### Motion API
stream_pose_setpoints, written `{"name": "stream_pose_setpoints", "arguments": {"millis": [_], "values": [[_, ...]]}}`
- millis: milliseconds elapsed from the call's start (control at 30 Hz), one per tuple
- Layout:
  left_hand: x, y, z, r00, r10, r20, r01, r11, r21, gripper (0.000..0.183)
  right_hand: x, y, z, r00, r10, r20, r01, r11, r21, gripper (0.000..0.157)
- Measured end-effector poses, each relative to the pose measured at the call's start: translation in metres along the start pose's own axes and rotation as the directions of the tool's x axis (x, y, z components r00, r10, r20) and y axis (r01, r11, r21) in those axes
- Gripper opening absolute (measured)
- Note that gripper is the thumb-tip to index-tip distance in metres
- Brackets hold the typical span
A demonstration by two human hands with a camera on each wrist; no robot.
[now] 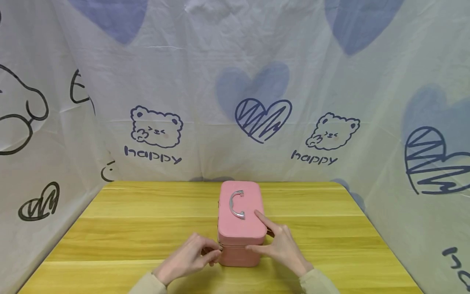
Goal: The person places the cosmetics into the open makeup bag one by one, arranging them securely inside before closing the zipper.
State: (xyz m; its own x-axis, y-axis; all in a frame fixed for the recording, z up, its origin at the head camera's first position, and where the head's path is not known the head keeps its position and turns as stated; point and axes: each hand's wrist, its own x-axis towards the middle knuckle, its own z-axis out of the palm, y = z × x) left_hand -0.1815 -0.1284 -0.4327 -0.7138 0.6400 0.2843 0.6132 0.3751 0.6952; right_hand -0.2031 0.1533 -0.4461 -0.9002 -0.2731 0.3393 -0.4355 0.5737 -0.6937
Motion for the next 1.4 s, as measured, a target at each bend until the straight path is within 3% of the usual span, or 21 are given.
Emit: {"name": "stream_pose_setpoints", "arguments": {"millis": [433,700,933,1133,1400], "values": [[0.007,0.004,0.022,0.991,0.131,-0.003,-0.131,0.991,-0.003,0.017,0.000,-0.001,0.000,0.997,-0.071,-0.008,0.071,0.997,0.003,0.095],[0.014,0.011,0.034,0.998,0.065,0.016,-0.065,0.998,-0.010,0.022,-0.001,0.000,0.000,0.998,-0.058,-0.014,0.058,0.998,-0.004,0.095],[0.018,0.012,0.043,0.999,0.050,-0.003,-0.050,0.999,-0.004,0.022,0.000,0.000,-0.001,0.997,-0.081,-0.009,0.081,0.997,0.008,0.094],[0.020,0.011,0.046,0.999,0.044,-0.010,-0.044,0.999,0.006,0.022,0.000,0.001,-0.001,0.994,-0.111,-0.010,0.111,0.994,0.015,0.094],[0.018,0.011,0.045,1.000,0.015,-0.013,-0.016,1.000,-0.018,0.024,0.000,0.002,-0.002,0.997,-0.079,0.007,0.078,0.997,0.026,0.094]]}}
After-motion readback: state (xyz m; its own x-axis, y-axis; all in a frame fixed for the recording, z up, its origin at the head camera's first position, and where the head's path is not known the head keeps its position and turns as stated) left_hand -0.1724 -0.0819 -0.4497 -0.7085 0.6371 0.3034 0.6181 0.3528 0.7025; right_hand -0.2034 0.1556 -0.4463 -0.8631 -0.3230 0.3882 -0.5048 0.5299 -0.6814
